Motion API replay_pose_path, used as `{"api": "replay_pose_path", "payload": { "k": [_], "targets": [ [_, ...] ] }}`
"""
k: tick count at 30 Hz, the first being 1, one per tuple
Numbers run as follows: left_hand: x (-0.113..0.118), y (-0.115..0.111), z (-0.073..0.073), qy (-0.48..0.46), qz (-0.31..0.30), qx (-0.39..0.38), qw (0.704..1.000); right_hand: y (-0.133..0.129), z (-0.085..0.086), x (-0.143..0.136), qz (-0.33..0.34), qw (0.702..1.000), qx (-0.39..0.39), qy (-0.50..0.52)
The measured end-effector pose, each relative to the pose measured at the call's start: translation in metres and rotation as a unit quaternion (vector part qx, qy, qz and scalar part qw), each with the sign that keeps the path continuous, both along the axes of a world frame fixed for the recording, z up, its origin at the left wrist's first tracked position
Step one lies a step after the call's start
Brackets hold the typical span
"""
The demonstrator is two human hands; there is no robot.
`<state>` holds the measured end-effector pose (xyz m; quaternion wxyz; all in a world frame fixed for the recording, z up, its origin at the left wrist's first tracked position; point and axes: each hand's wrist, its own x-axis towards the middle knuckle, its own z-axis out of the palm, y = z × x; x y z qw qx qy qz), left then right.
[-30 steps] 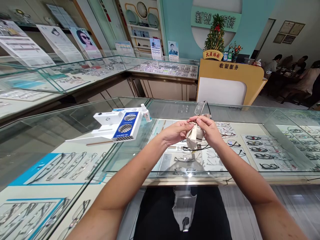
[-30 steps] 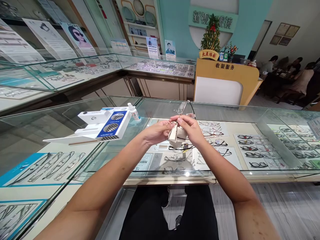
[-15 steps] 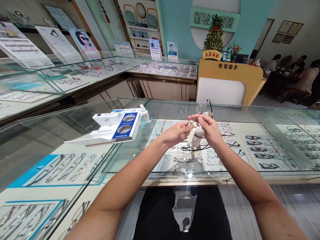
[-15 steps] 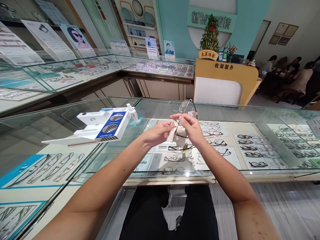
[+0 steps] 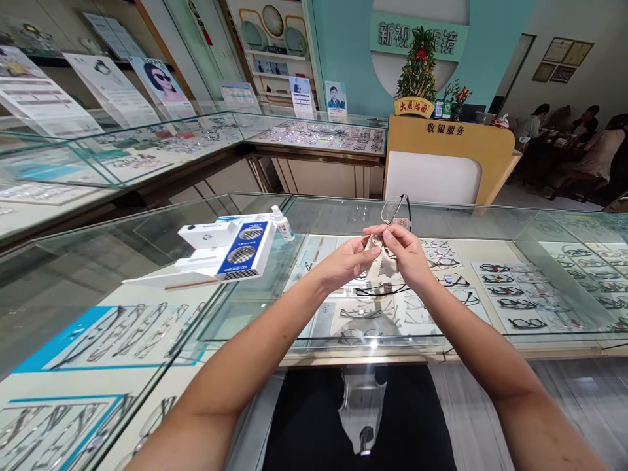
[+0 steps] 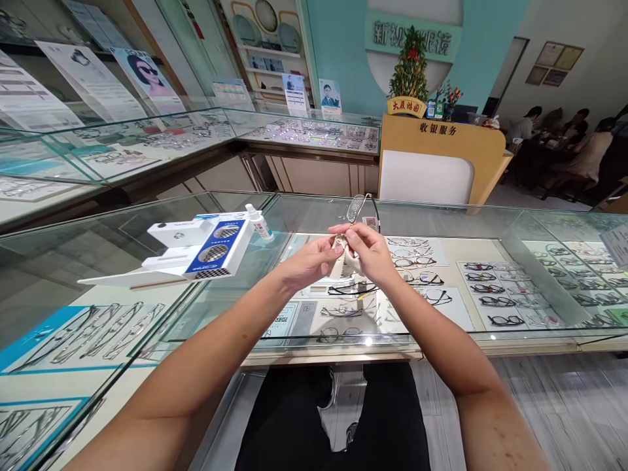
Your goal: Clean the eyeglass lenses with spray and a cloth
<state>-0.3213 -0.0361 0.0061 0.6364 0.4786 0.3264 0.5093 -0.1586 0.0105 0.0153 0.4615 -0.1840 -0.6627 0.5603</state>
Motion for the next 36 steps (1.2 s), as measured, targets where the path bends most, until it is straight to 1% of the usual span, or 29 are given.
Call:
{"api": "replay_pose_path", "payload": {
  "k": [4, 8, 12, 14, 16, 20, 23, 26, 31, 34, 36],
  "targets": [
    [-0.001, 0.000, 0.001, -0.019, -0.003, -0.003, 1.000, 0.002, 0.001, 0.002, 0.011, 1.000, -0.006, 0.014],
    [-0.002, 0.003, -0.003, -0.027, 0.015, -0.009, 0.999, 0.002, 0.002, 0.003, 0.025, 0.999, -0.025, 0.024],
    [0.001, 0.004, -0.005, -0.016, 0.002, -0.020, 1.000, 0.000, 0.003, 0.003, 0.047, 0.998, -0.020, 0.030],
    [0.003, 0.003, -0.004, -0.023, 0.009, -0.027, 0.999, -0.002, 0.004, 0.002, 0.050, 0.998, -0.015, 0.029],
    [0.005, 0.002, -0.002, -0.033, 0.029, -0.026, 0.999, -0.003, 0.004, 0.001, 0.043, 0.999, -0.014, 0.024],
    [0.013, -0.002, 0.002, -0.053, 0.088, -0.011, 0.995, -0.002, 0.000, -0.001, 0.000, 1.000, -0.019, 0.005],
    [0.019, -0.003, 0.002, -0.048, 0.124, 0.005, 0.991, -0.002, -0.004, -0.003, -0.019, 1.000, -0.011, -0.003],
    [0.020, -0.002, 0.001, -0.029, 0.158, 0.030, 0.987, -0.004, -0.007, -0.004, -0.030, 0.999, 0.016, -0.022],
    [0.018, -0.002, -0.002, 0.007, 0.201, 0.055, 0.978, -0.010, -0.004, -0.004, -0.055, 0.990, 0.113, -0.065],
    [0.017, -0.002, -0.002, 0.017, 0.205, 0.072, 0.976, -0.010, -0.001, -0.002, -0.063, 0.986, 0.139, -0.063],
    [0.015, -0.002, 0.000, 0.019, 0.186, 0.077, 0.979, -0.008, 0.000, -0.001, -0.069, 0.987, 0.133, -0.054]
  ]
}}
